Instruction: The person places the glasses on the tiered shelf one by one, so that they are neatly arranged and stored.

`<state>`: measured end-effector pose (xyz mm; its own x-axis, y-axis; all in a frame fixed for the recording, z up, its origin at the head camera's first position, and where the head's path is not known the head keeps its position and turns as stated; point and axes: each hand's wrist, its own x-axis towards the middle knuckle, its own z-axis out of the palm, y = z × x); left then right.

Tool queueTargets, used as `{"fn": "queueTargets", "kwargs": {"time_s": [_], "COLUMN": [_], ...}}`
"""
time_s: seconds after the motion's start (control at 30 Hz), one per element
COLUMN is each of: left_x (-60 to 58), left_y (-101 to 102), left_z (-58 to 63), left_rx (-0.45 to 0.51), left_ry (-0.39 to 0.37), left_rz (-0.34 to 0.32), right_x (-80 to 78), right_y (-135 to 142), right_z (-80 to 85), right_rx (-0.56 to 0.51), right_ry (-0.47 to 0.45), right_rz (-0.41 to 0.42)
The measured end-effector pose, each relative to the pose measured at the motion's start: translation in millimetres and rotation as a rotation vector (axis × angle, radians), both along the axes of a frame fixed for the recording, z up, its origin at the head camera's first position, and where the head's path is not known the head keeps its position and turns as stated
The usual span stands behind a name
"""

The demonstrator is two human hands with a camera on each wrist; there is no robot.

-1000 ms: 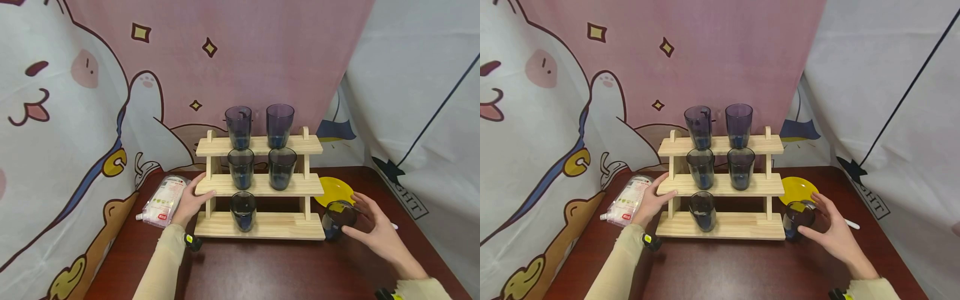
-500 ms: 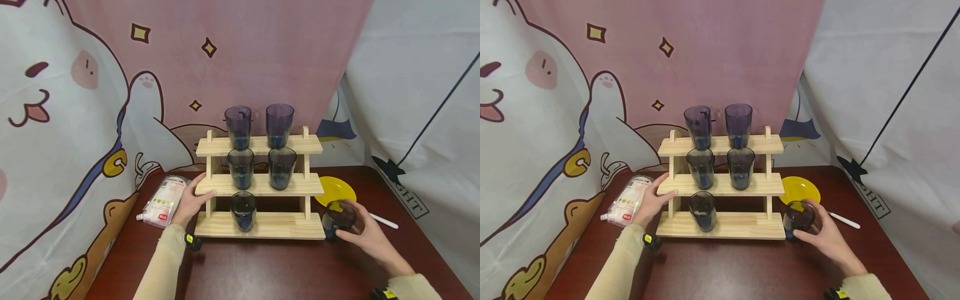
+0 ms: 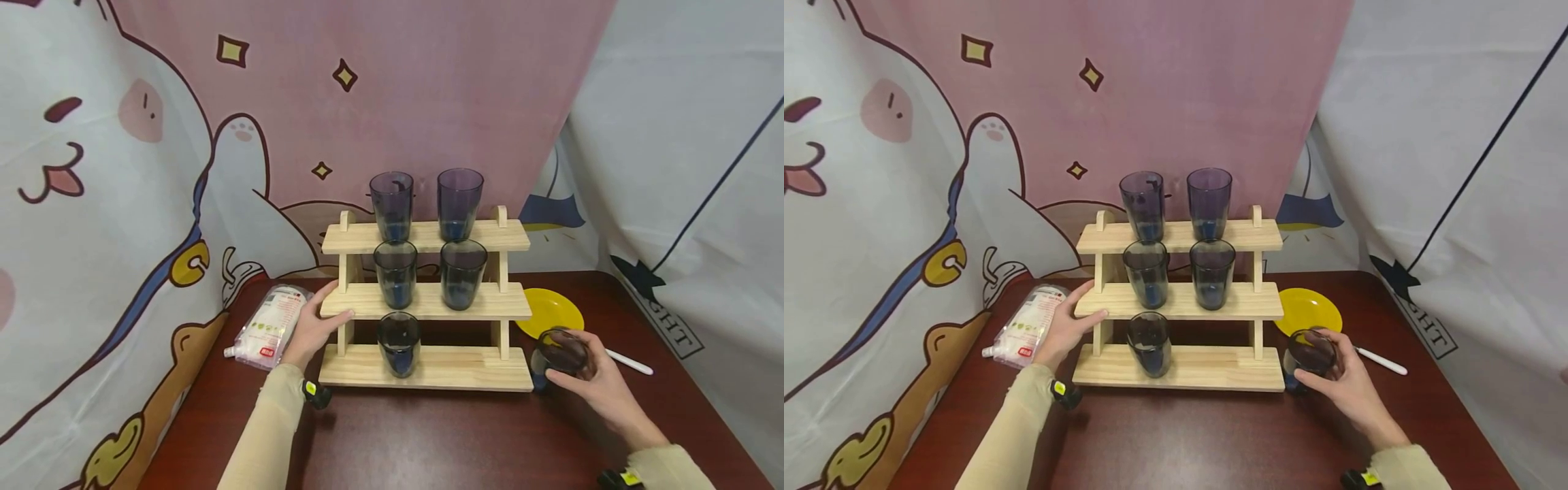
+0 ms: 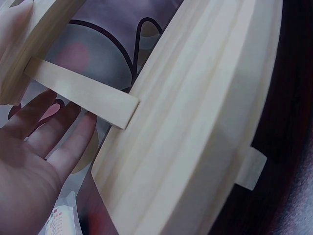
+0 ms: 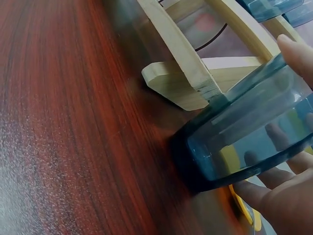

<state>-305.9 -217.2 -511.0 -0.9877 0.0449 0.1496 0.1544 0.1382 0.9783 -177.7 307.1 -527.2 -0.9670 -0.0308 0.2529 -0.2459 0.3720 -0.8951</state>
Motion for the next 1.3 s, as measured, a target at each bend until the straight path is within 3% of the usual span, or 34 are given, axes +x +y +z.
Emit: {"fn": "queueTargets", "kwargs": {"time_s": [0.23, 0.53, 0.77, 0.87, 1.03, 1.2, 1.3], "left_x": [0.8, 0.0, 0.0, 0.3, 1.3, 0.5, 3.5], "left_y": [1, 1, 0, 0, 1, 1, 2], "left_z": [1.5, 1.4, 0.7, 1.2, 2.6, 3.0, 9.1], "left_rx": [0.01, 0.01, 0.021, 0.012, 0.017, 0.043, 0.04], "left_ry": [-0.002, -0.012, -0.017, -0.01, -0.015, -0.037, -0.056], "left_rz": [-0.008, -0.013, -0.012, -0.003, 0.0, -0.011, -0.017], "right_x": [1.4, 6.1, 12.7, 14.8, 17.9, 17.5, 15.5], "right_y": [0, 3, 9, 9, 5, -5, -13], "right_z": [-1.5, 0.1, 11.5, 19.3, 31.8, 40.8, 44.5], "right_rx": [-0.036, -0.013, -0.335, -0.391, -0.441, -0.408, -0.371], "right_ry": [-0.012, -0.057, -0.014, 0.046, 0.109, 0.101, 0.104], "right_rz": [-0.014, -0.109, -0.001, 0.047, 0.108, 0.107, 0.118]}}
